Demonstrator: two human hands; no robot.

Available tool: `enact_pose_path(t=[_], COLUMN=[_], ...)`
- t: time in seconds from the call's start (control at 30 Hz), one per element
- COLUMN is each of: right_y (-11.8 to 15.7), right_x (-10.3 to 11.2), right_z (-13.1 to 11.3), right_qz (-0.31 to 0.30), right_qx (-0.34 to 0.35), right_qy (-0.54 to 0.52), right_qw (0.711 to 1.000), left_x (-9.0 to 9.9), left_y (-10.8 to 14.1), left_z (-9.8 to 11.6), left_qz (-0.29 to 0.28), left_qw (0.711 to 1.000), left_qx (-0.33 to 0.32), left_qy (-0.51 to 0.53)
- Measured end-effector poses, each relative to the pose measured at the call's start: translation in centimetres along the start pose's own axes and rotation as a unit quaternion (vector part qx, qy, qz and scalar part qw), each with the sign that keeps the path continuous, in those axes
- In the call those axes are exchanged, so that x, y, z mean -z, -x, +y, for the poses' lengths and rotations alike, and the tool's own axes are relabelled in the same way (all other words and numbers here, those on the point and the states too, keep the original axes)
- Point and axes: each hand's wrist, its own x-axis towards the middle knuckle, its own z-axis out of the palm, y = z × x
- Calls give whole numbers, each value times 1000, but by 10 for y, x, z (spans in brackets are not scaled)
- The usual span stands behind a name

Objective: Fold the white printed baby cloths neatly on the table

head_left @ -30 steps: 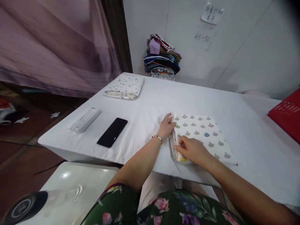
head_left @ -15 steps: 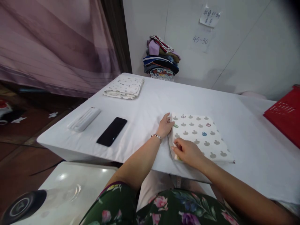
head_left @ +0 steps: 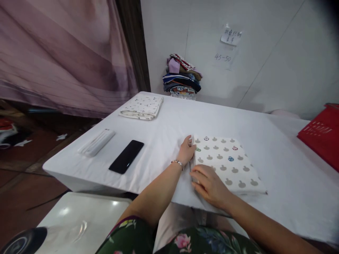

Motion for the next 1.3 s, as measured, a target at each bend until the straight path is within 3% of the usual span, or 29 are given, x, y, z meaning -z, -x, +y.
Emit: enact_pose_path(t=[0.13,0.27,0.33,0.43,0.53,0.7,0.8,0.93,1.0,1.1,1.2,1.3], right_y=[1,4,3,1,-1,-1,-2,-2,0,8,20,28], right_x=[-6,13,24,24,8,-7,-5,1,8,24,44,57], right_z=[-5,-4,4,21,35,38,35,30,29,38,68,110], right_qz=[-93,-136,-95,-7,-19,-27,-22,1,15,16,79,151], right_qx=[37,70,57,-34,-62,-45,-43,-44,-28,-6,-87,-205], right_qy=[2,-78,-99,-45,22,56,50,46,29,-30,-62,5], right_qw=[995,985,989,998,998,997,998,998,999,999,991,967], left_x=[0,3,4,4,6,8,-1,-26,-35,-37,-34,-32], left_y=[3,6,7,8,5,-1,3,18,24,27,27,29], left_z=[4,7,9,10,6,6,22,40,38,26,17,18], left_qz=[7,20,23,24,19,38,62,-20,-59,-66,-62,-55], left_qw=[1000,993,988,976,966,967,935,870,857,851,838,827], left_qx=[-6,-29,-40,-87,-115,-84,-127,-228,-201,-142,-150,-148], left_qy=[-27,-108,-147,-200,-230,-239,-325,-438,-471,-501,-521,-539])
